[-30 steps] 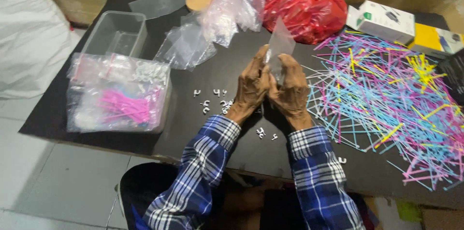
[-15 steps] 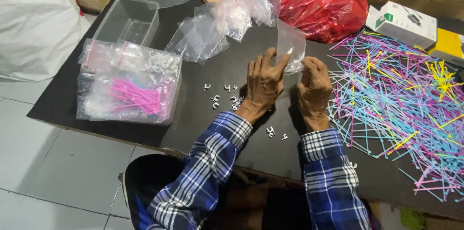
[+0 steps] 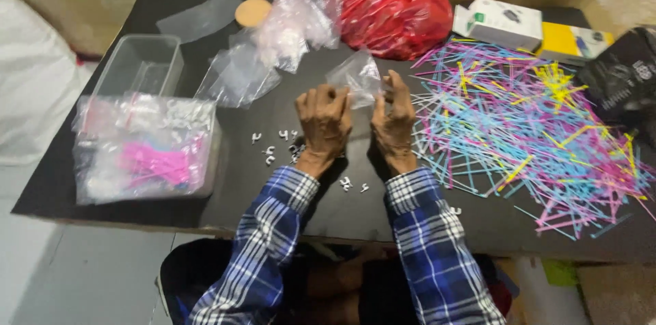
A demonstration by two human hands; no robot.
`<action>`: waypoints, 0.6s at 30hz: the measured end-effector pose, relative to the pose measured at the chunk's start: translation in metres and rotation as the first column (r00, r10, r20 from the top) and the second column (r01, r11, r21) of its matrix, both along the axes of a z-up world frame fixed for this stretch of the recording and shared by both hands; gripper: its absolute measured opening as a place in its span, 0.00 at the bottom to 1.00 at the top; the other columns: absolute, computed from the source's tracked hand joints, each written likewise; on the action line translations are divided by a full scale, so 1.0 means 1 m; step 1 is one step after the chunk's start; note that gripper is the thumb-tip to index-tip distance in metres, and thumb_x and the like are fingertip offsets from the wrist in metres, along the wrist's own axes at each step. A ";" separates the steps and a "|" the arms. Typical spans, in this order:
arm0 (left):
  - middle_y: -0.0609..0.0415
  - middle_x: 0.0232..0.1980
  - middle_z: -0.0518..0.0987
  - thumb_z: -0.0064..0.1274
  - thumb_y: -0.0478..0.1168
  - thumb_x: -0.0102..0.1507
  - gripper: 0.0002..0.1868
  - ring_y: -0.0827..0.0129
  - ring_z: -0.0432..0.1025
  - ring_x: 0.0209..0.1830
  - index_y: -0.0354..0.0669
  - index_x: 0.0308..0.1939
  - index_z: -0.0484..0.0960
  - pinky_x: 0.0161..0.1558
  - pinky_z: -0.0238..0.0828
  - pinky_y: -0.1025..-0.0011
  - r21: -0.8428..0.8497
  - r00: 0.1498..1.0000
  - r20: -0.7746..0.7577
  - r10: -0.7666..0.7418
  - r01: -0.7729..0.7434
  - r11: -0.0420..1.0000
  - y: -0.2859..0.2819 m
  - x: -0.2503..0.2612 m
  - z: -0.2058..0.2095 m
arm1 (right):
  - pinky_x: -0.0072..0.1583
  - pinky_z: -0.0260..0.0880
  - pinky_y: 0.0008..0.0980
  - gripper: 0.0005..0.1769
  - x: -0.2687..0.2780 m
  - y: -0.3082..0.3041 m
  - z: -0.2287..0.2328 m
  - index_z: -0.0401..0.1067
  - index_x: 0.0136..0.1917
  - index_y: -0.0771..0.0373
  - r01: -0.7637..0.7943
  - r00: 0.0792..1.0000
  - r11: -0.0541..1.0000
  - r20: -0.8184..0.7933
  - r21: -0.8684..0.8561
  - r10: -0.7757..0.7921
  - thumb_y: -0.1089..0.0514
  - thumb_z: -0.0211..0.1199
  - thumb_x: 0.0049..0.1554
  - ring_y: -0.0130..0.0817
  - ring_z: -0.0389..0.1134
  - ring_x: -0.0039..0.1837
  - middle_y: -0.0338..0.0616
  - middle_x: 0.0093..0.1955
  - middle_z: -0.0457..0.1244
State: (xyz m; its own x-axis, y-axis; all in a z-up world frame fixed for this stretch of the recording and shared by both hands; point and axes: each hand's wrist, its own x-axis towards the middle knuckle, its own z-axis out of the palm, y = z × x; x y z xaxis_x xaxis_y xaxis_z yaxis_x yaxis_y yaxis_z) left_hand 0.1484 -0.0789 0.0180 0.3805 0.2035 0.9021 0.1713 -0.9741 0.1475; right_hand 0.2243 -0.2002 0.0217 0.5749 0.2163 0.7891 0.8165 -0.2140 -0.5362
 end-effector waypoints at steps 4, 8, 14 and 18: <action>0.61 0.34 0.74 0.62 0.38 0.58 0.11 0.69 0.69 0.30 0.57 0.44 0.86 0.49 0.60 0.64 0.060 0.990 -0.136 0.023 -0.015 0.998 -0.006 -0.010 0.004 | 0.47 0.80 0.37 0.25 0.003 -0.002 0.001 0.68 0.65 0.61 0.029 0.999 0.999 -0.023 0.035 -0.029 0.74 0.63 0.56 0.50 0.74 0.49 0.50 0.54 0.67; 0.60 0.33 0.75 0.64 0.40 0.52 0.08 0.65 0.70 0.27 0.55 0.33 0.81 0.46 0.61 0.63 0.114 0.968 -0.249 -0.026 0.056 0.992 -0.013 -0.019 0.021 | 0.50 0.79 0.36 0.13 -0.012 -0.009 0.019 0.75 0.56 0.57 -0.007 0.999 0.999 -0.039 0.040 0.009 0.66 0.66 0.58 0.46 0.75 0.51 0.42 0.51 0.70; 0.59 0.26 0.75 0.62 0.39 0.61 0.04 0.62 0.75 0.25 0.52 0.38 0.83 0.36 0.68 0.67 -0.213 0.954 -0.235 -0.186 0.136 0.967 -0.028 -0.034 0.060 | 0.56 0.76 0.34 0.07 -0.014 -0.028 0.032 0.77 0.53 0.55 -0.047 0.999 0.998 -0.004 0.032 0.048 0.61 0.64 0.62 0.42 0.75 0.54 0.40 0.50 0.70; 0.59 0.23 0.76 0.63 0.43 0.64 0.03 0.60 0.78 0.24 0.54 0.36 0.84 0.32 0.70 0.67 -0.331 0.914 -0.262 -0.311 0.217 0.918 -0.039 -0.038 0.072 | 0.56 0.76 0.31 0.07 -0.008 -0.043 0.029 0.77 0.54 0.52 -0.066 0.997 0.998 -0.031 -0.005 0.066 0.58 0.65 0.61 0.38 0.75 0.53 0.36 0.50 0.71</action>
